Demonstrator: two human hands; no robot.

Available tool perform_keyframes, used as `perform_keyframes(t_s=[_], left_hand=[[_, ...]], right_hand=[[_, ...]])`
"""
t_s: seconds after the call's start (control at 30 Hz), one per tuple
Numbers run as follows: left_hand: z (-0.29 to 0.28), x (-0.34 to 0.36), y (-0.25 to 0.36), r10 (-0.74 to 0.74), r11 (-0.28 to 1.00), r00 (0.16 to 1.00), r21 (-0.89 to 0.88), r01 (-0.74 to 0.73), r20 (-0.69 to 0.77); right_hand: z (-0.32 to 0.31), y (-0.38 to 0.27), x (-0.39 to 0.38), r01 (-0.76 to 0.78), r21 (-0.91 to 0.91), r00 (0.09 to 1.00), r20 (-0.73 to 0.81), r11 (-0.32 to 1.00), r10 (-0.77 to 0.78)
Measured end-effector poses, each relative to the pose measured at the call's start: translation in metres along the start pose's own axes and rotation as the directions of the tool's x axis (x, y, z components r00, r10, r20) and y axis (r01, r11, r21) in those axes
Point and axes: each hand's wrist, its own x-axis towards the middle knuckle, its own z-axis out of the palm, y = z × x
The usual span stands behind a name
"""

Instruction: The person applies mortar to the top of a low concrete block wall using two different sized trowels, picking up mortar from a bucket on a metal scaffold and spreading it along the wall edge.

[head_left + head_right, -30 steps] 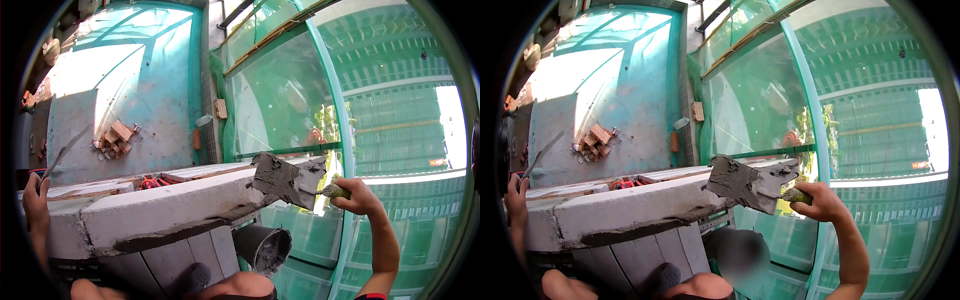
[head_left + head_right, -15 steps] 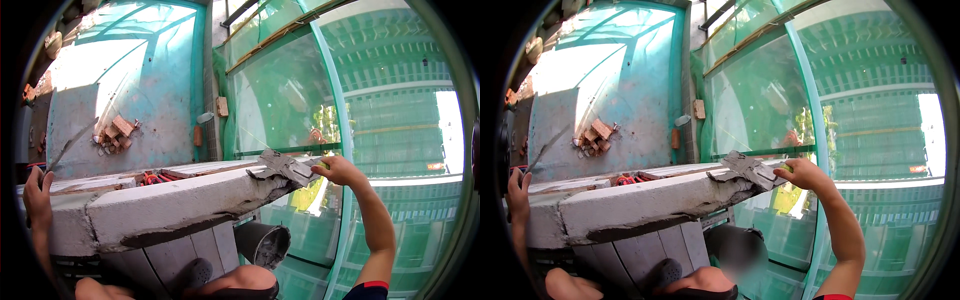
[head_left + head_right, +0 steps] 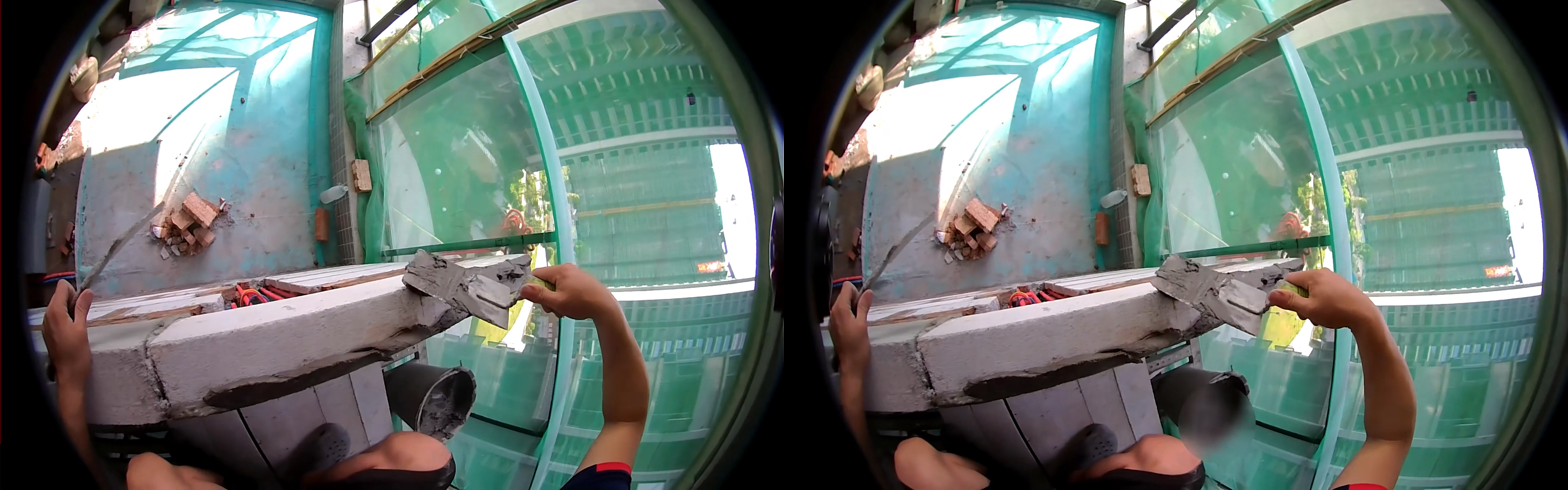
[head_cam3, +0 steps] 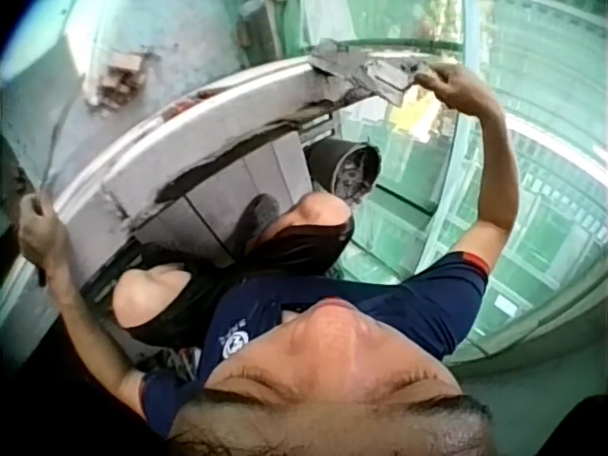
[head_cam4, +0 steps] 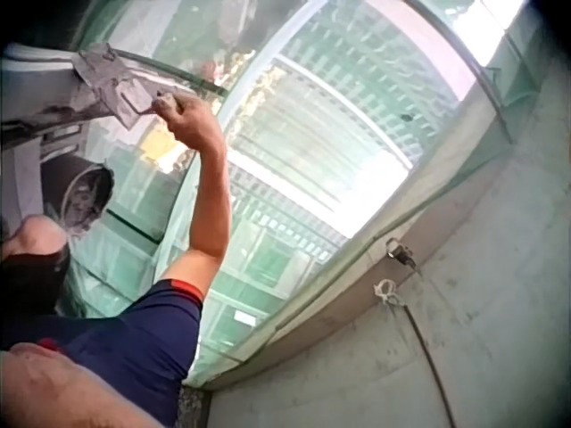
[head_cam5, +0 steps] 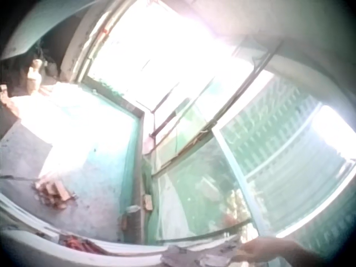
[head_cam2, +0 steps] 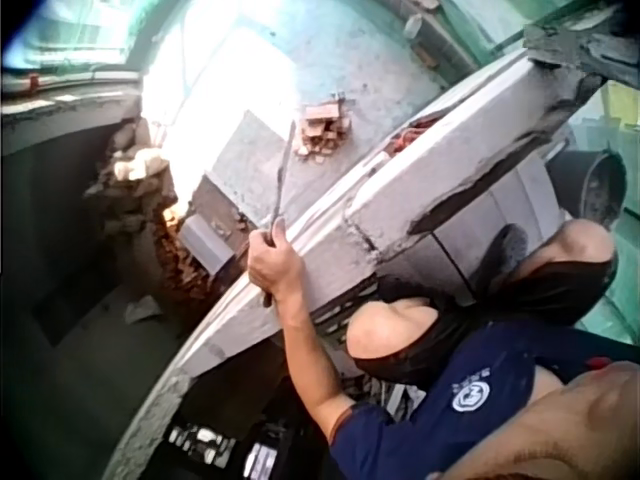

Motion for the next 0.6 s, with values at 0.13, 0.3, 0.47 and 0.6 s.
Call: perform_keyframes(t_s=[0.13,0.3,0.47,0.6], left_hand=[[-0.004,0.0,0.001,0.009,1.0,1.0,-0.004,-0.009,-0.003],[0.001,0.004,0.011,0.015,0.999,1.0,-0.039,-0.014,0.015],[0.0,0.002,0.007,0.003,1.0,1.0,-0.006,-0.003,0.007],[-0.002,0.0,0.008,-0.002,1.0,1.0,0.004,0.002,0.017]], right_hand=[[0.021,-0.009,0.021,0.117,-0.172,0.993,0.014,0.978,-0.116],[0.035,0.052,0.051,0.014,-0.289,0.962,-0.258,0.957,-0.091],[0.016,0.061,0.035,-0.112,-0.37,0.908,-0.415,0.922,-0.056],[-0.001,0.02,0.003,-0.072,0.037,0.996,-0.057,0.997,0.074]])
